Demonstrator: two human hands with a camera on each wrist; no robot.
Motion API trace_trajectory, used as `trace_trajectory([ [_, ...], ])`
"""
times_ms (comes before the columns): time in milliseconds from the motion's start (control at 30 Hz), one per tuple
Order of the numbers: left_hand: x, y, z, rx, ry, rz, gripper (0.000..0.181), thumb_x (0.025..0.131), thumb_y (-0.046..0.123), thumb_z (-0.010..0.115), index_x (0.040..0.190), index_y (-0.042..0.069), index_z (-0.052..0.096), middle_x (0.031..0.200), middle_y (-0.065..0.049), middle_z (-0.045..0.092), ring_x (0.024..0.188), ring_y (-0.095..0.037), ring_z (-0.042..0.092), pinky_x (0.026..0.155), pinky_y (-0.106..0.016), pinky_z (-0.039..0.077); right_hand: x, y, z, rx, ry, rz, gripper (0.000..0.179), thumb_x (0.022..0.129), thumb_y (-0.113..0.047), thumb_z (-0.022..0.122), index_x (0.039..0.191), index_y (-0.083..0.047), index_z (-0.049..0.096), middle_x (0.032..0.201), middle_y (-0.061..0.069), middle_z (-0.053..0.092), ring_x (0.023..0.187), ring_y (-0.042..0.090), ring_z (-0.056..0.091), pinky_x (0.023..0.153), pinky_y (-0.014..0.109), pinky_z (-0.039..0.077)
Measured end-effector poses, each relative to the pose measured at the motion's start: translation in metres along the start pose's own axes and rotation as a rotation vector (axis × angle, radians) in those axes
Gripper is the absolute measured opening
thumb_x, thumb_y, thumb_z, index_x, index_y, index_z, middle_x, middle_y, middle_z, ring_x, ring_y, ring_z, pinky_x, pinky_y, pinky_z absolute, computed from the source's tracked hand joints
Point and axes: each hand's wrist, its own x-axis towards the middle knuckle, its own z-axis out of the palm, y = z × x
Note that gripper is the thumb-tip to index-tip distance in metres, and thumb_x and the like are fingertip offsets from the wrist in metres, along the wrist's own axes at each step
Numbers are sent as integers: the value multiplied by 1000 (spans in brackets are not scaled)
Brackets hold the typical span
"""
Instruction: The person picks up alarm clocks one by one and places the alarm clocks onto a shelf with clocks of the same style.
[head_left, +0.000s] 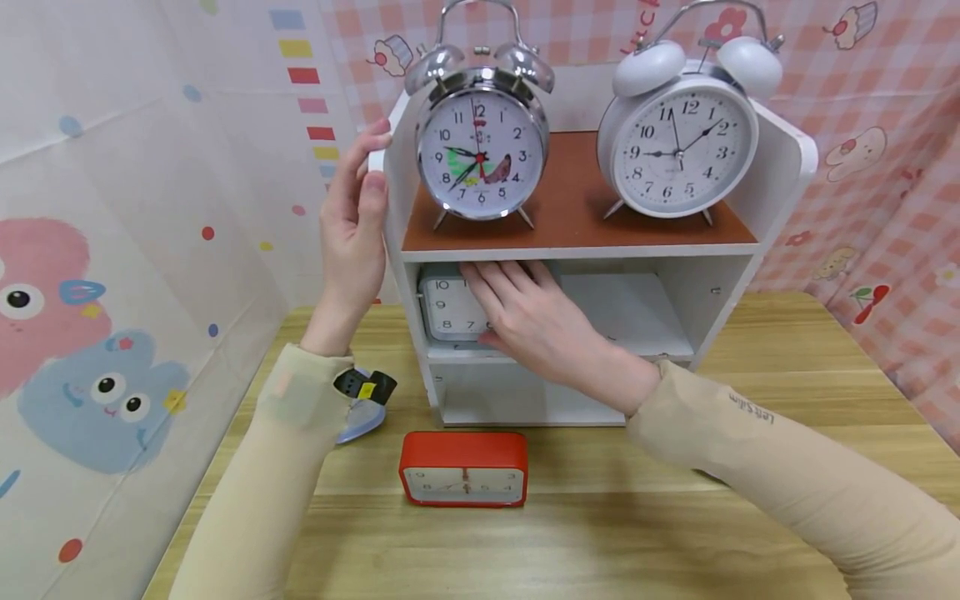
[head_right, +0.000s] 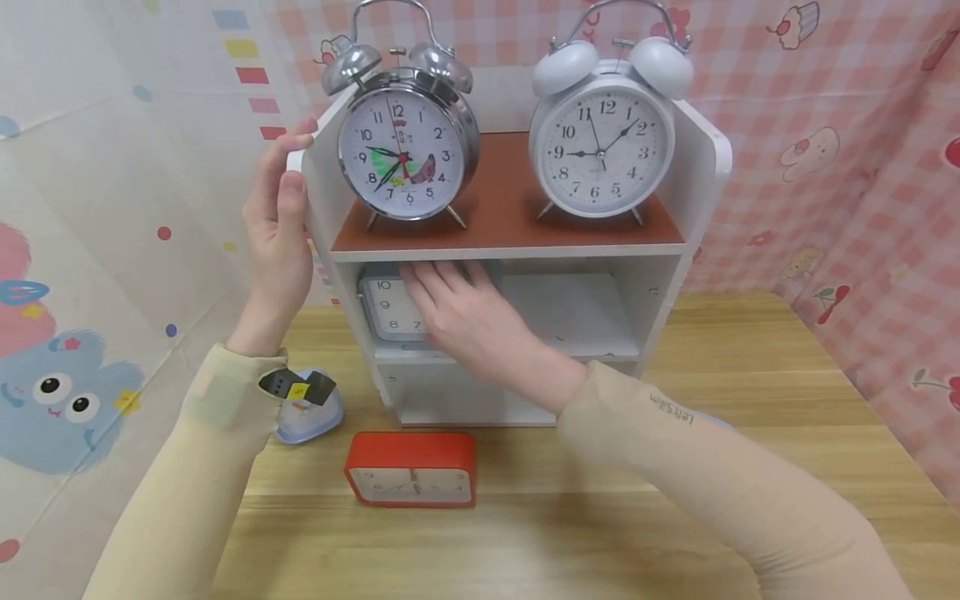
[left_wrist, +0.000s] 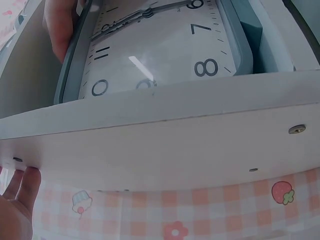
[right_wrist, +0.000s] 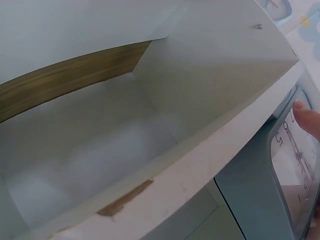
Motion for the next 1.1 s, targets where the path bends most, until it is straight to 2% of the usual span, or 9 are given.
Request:
trace_trajectory([
  [267, 0, 2, 1, -28, 16, -11, 83, 99, 68, 58, 145, -1, 49, 162, -11, 50, 144, -21, 54, 117, -36, 51, 0, 0, 2, -9, 11, -9, 91, 85, -52, 85, 152, -1, 49, 150, 14, 61, 136, 30, 60, 111, 49, 51],
  [467, 0, 2, 0, -8, 10, -16, 83, 99, 68, 56, 145, -1, 49, 163, -11, 50, 146, -21, 52, 120, -37, 49, 0, 0, 2, -9, 21, -11, 92, 84, -52, 85, 152, -1, 50, 150, 14, 62, 136, 31, 61, 112, 49, 51],
  [767, 0, 0, -1, 24, -5, -8, 80, 101, 67, 53, 146, 0, 49, 162, -9, 50, 138, -19, 55, 112, -34, 53, -2, 2, 1, 27, 10, 2, 88, 86, -48, 85, 153, -2, 50, 152, 15, 60, 137, 31, 60, 114, 52, 50],
  [1100, 0, 0, -1, 18, -2, -13, 82, 100, 68, 54, 145, 0, 49, 163, -10, 50, 145, -21, 53, 117, -37, 51, -11, 3, -3, 82, 35, -11, 91, 88, -55, 82, 157, -8, 47, 158, 13, 57, 142, 32, 56, 117, 58, 46],
])
